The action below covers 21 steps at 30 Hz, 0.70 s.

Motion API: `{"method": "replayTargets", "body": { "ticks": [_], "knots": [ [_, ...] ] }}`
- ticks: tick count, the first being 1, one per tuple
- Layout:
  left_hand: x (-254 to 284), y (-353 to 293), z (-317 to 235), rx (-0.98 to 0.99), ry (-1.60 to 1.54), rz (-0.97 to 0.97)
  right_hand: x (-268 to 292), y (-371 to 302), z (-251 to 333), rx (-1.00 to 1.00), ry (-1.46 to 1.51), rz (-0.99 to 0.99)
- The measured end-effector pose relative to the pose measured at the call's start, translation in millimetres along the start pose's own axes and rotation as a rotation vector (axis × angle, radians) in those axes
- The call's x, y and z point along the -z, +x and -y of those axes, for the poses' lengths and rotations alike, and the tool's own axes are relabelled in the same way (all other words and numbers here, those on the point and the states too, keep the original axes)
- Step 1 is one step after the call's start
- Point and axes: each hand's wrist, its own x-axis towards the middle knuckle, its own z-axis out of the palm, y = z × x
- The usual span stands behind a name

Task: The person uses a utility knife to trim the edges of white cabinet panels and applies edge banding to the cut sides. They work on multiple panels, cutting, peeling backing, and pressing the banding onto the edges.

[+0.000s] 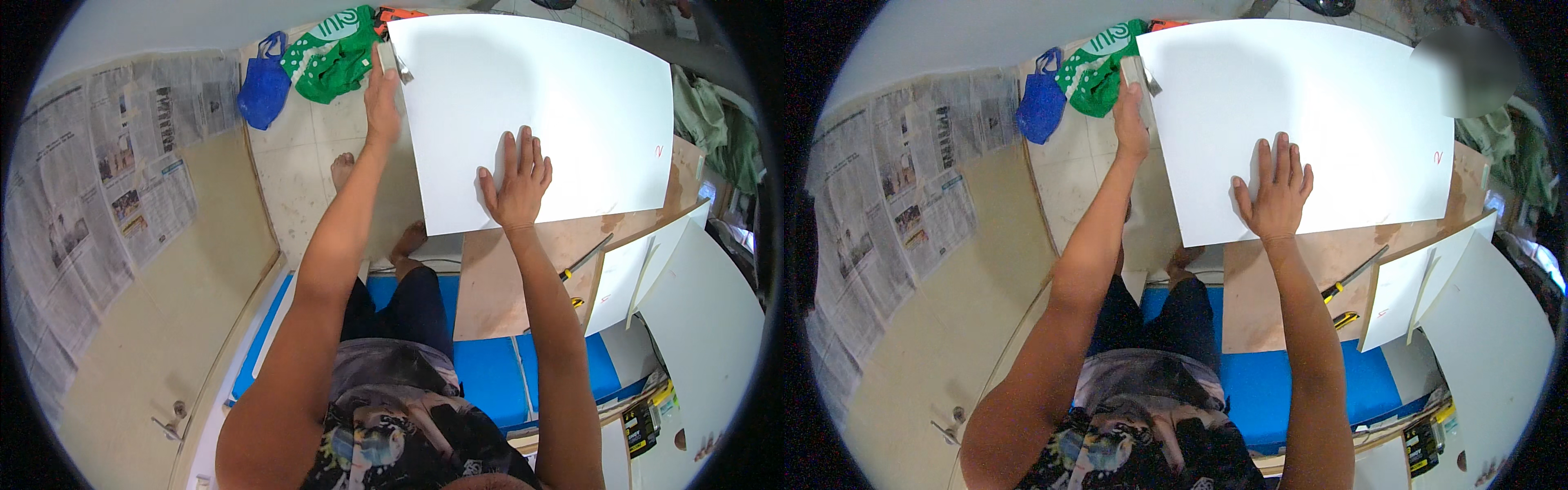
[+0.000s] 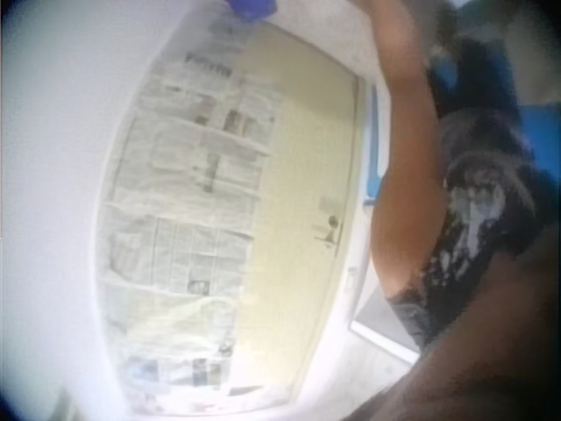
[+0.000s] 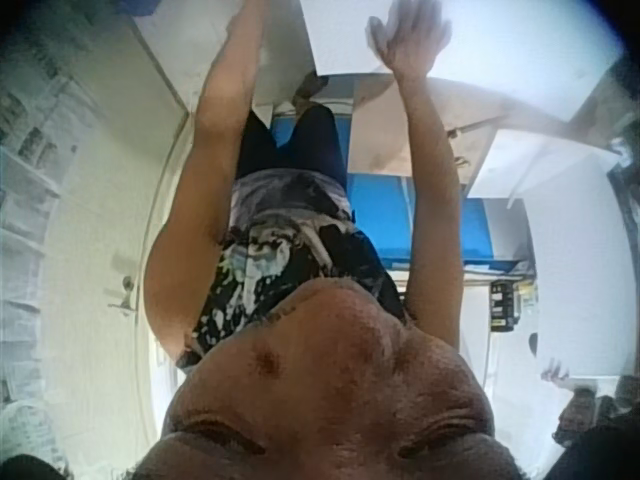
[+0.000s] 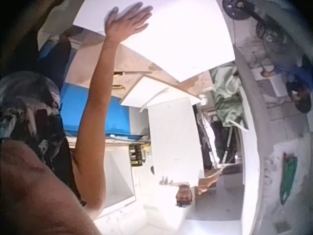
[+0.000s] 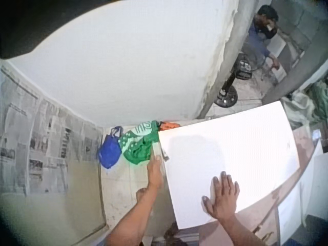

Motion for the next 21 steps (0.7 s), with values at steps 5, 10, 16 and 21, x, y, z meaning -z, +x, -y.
{"method": "replayTargets", "body": {
  "ticks": [5, 10, 16, 21],
  "knots": [
    [0, -59, -10, 0.094, 0.02, 0.036, -4, 0, -2, 0.007, 0.013, -0.047],
    [4, -117, -16, 0.25, 0.094, 0.069, -3, -3, -2, -0.012, 0.015, -0.047],
    [6, -169, 4, 0.116, 0.087, 0.066, -6, -3, -3, -0.01, -0.028, -0.054],
    [5, -187, 2, 0.153, 0.001, 0.085, -6, -4, -3, -0.022, -0.023, -0.049]
  ]
}}
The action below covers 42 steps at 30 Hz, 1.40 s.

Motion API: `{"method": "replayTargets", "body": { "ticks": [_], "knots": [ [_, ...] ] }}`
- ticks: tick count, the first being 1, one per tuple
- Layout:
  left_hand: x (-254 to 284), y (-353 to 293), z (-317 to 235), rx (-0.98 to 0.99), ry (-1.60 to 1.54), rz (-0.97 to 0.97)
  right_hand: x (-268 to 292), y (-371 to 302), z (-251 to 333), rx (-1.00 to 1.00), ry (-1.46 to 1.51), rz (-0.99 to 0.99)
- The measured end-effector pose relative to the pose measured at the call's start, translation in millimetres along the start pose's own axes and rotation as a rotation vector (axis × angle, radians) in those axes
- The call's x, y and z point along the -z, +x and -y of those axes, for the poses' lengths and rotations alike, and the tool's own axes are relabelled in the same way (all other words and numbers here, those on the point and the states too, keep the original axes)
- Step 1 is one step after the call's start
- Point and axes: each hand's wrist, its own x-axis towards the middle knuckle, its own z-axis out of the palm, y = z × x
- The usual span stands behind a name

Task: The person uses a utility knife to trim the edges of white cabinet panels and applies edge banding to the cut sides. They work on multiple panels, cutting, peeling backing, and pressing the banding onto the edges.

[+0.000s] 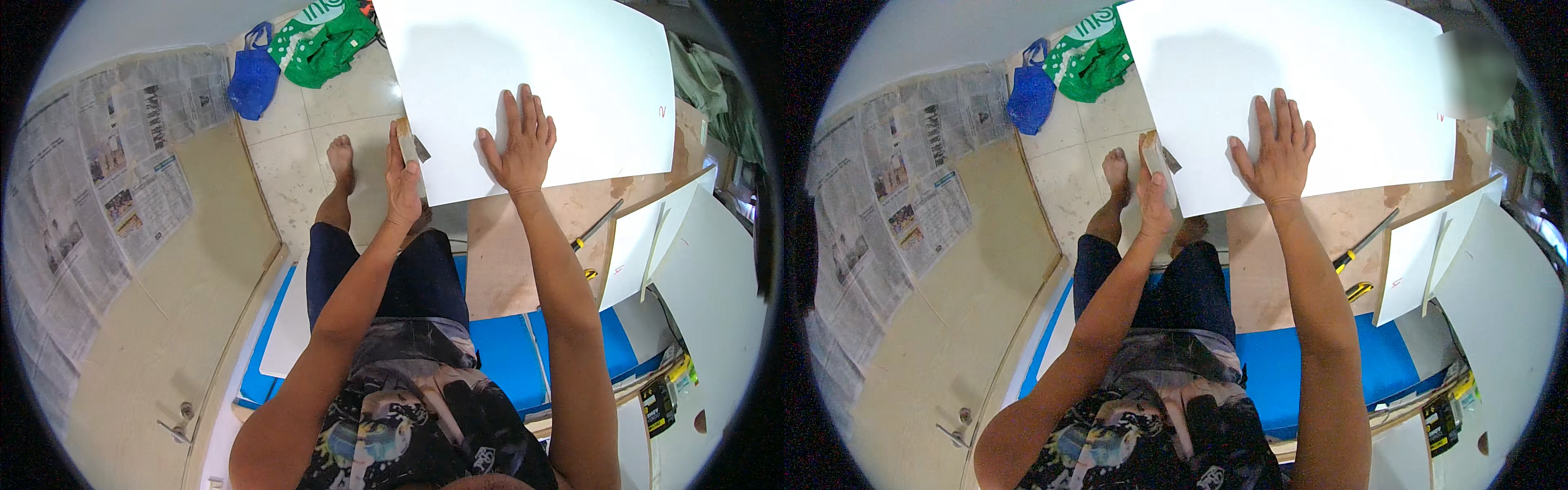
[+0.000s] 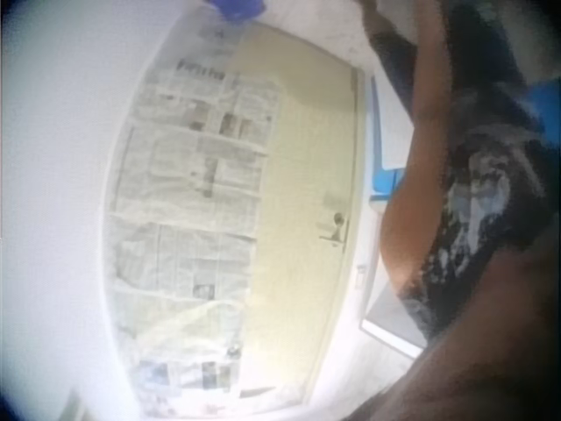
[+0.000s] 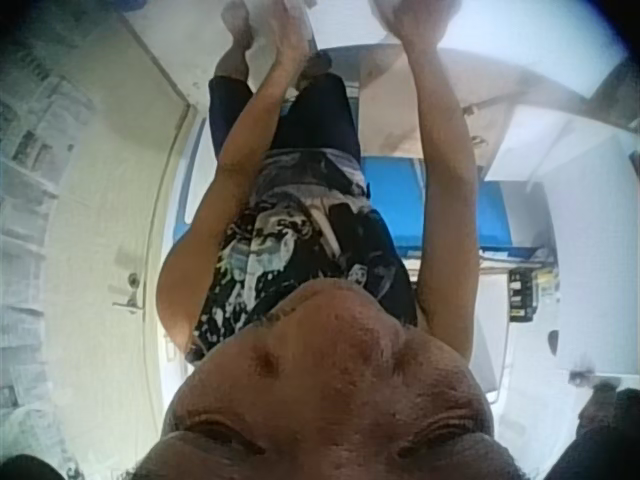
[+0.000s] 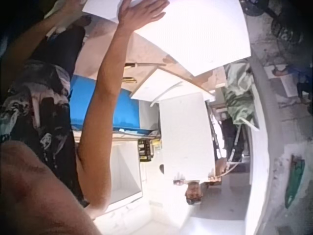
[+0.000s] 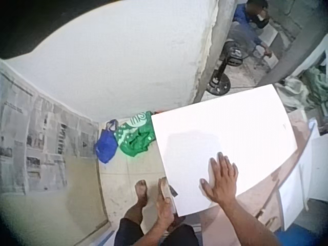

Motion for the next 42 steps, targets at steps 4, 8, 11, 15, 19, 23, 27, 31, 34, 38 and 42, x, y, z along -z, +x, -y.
{"method": "replayTargets", "body": {
  "ticks": [4, 8, 11, 15, 19, 23, 27, 31, 34, 38, 42],
  "knots": [
    [-3, -31, -7, -0.021, 0.085, 0.001, -1, -2, 1, -0.009, 0.002, -0.011],
    [1, -45, -6, -0.03, 0.084, 0.041, 0, -3, 2, -0.014, 0.006, -0.016],
    [1, -46, -6, -0.037, 0.136, 0.045, -1, 0, 1, -0.014, 0.015, -0.024],
    [-1, -92, 8, 0.186, -0.048, 0.095, 0, 0, 2, 0.003, 0.017, -0.031],
    [16, -173, 37, 0.471, -0.155, 0.05, 1, 0, 2, -0.017, 0.042, 0.001],
    [56, -123, 55, 0.403, -0.315, -0.108, 3, -4, -1, -0.032, 0.052, 0.02],
    [52, 98, 11, 0.187, -0.315, -0.298, 4, 1, 0, -0.029, 0.049, 0.031],
    [36, 250, -42, 0.015, -0.433, -0.12, 6, 3, 2, -0.005, 0.06, 0.033],
    [27, 289, -55, 0.06, -0.462, 0.012, 2, 2, -1, -0.008, 0.056, 0.026],
    [23, 295, -59, 0.11, -0.496, 0.016, 4, 3, 0, -0.017, 0.072, 0.028],
    [19, 294, -57, 0.019, -0.466, 0.007, 3, 4, 1, -0.011, 0.073, 0.014]
  ]
}}
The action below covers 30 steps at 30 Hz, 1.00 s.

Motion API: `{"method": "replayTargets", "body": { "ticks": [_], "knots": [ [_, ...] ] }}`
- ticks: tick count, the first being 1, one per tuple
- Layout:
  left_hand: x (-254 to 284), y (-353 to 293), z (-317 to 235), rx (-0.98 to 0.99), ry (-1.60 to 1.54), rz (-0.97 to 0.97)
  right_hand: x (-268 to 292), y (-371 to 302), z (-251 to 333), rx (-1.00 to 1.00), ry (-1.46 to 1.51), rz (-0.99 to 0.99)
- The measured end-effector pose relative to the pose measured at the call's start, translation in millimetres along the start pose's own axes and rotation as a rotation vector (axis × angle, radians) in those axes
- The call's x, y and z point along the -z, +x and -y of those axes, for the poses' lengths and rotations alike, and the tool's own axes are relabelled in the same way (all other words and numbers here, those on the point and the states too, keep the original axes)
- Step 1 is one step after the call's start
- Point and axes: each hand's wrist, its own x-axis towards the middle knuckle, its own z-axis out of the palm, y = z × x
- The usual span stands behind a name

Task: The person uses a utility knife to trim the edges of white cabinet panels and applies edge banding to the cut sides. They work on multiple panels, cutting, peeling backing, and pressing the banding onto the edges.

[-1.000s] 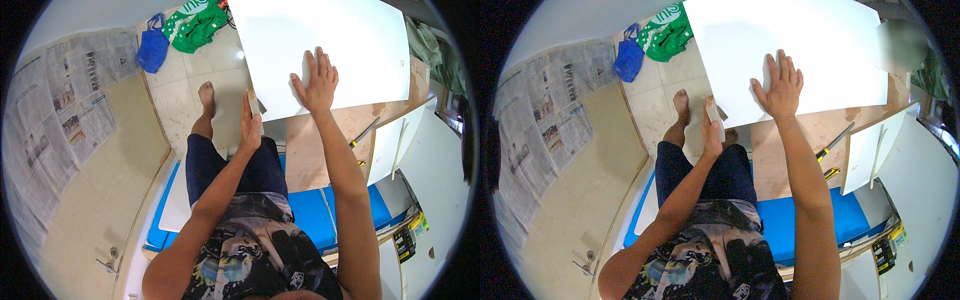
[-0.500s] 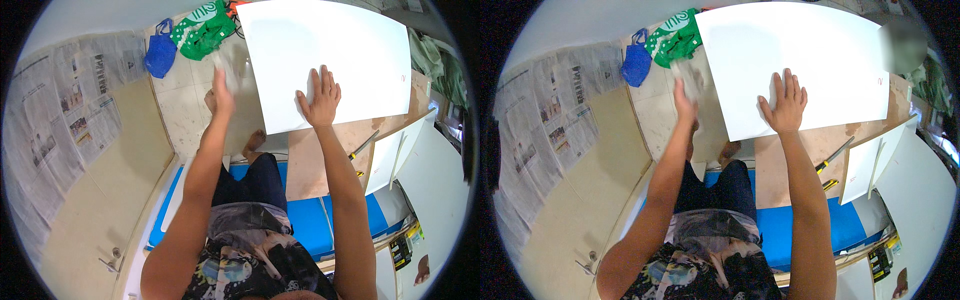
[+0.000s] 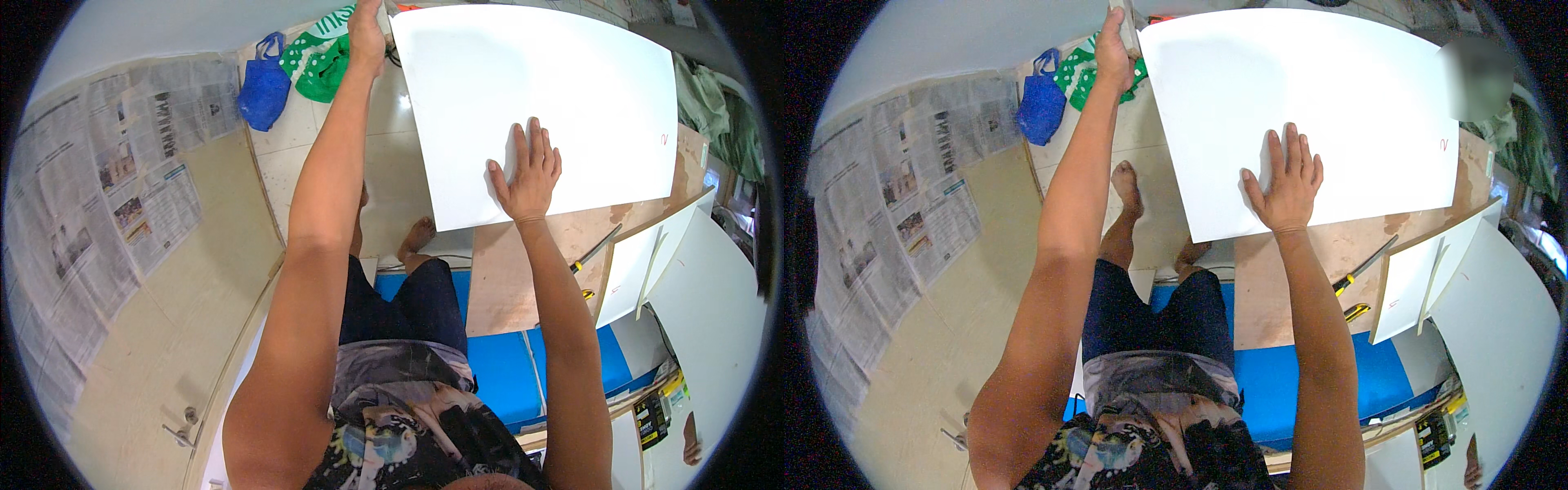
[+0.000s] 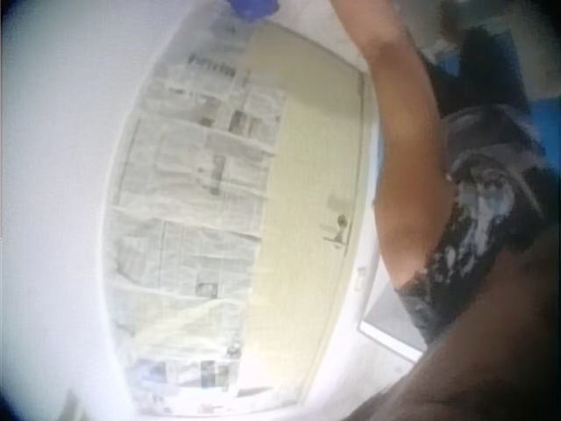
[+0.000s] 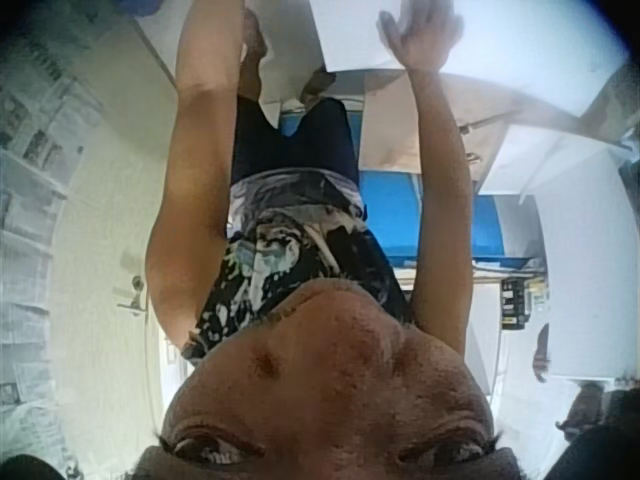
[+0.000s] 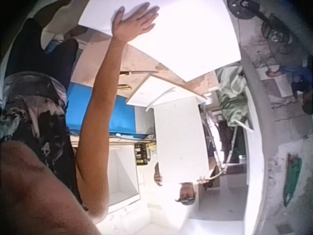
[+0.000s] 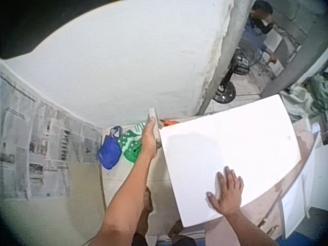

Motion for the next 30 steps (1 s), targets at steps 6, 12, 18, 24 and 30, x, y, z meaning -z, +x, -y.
{"method": "replayTargets", "body": {
  "ticks": [6, 12, 18, 24, 30],
  "knots": [
    [-2, -12, 9, -0.236, 0.221, -0.003, -1, -1, -1, 0.0, -0.042, 0.018],
    [8, -36, 18, -0.352, 0.467, -0.01, -2, -2, 0, 0.006, -0.076, 0.054],
    [0, -93, 23, -0.249, 0.414, 0.017, -2, -3, -2, 0.021, -0.062, 0.025],
    [1, -165, 32, -0.164, 0.45, 0.031, -5, -5, 0, -0.003, -0.035, 0.017],
    [66, -273, 132, 0.136, 0.671, 0.131, 6, 11, -42, -0.023, 0.143, -0.062]
  ]
}}
